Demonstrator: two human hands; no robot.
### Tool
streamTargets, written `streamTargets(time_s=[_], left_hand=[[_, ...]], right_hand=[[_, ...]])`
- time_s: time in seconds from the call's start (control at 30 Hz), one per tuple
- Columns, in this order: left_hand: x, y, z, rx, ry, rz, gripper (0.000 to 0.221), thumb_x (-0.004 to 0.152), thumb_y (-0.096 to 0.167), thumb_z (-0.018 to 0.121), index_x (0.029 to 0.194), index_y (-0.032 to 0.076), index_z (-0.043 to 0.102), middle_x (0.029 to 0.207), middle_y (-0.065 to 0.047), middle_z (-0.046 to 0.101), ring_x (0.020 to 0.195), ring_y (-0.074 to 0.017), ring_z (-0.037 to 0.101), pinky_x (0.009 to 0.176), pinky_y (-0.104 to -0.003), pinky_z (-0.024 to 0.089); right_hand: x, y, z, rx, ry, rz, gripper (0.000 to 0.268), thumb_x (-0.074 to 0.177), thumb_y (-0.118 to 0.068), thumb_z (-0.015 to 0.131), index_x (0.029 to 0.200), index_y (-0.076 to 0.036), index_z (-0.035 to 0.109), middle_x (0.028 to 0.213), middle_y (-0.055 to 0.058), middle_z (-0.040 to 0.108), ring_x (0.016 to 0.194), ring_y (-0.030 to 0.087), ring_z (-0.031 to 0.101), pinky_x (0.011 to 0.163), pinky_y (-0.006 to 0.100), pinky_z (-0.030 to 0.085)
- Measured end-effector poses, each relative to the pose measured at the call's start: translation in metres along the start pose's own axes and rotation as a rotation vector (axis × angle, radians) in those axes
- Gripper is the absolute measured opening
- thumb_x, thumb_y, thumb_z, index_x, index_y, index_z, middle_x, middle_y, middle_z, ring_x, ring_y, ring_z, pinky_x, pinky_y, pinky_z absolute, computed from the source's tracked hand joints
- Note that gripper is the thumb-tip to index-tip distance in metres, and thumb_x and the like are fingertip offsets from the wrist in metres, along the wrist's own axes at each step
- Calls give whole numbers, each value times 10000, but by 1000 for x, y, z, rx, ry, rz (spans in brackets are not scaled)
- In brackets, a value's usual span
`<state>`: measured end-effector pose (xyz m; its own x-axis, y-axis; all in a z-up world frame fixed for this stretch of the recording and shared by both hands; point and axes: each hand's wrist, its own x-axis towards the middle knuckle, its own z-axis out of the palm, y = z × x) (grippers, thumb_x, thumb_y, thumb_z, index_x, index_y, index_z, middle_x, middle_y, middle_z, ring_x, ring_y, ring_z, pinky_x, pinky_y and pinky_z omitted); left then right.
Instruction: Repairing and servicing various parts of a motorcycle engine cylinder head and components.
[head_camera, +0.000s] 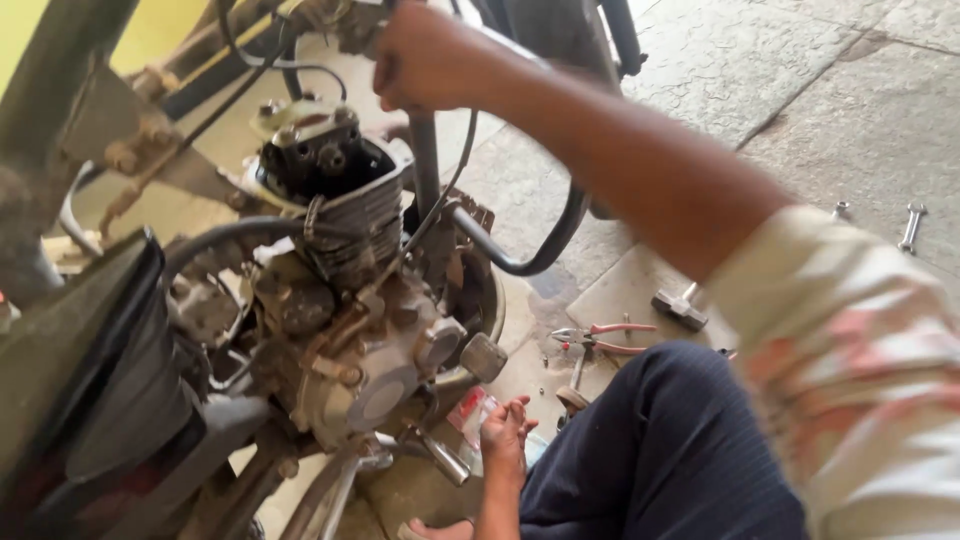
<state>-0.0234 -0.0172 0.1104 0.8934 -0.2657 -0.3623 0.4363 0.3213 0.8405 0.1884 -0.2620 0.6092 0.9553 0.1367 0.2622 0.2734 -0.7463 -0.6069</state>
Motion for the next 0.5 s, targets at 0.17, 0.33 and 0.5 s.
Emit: streamTargets(time_s=[0.17,0.33,0.5], left_hand=[[9,-5,-3,-72,-12,-16,419,918,298,742,1117,-67,699,706,43,542,551,-53,472,720,-281,580],[7,-9,-2,-92,-11,-56,388,917,269,725,1119,-61,693,705,33,559,550,-62,486,726,-287,587],[6,-8,-4,-76,-20,-11,390,927,265,728,1118,-74,706,724,39,563,580,-52,508,718,-281,582]], right_hand=[[68,32,59,-59,137,100,142,867,-167,754,997,-139,804,907,67,774,786,170,750,676,312,604],[64,32,71,28,193,94,164,840,-135,759,997,-138,808,939,79,788,834,187,758,765,336,595],[74,33,80,163,129,50,145,864,-141,725,992,-118,791,947,49,782,847,159,776,770,327,641]])
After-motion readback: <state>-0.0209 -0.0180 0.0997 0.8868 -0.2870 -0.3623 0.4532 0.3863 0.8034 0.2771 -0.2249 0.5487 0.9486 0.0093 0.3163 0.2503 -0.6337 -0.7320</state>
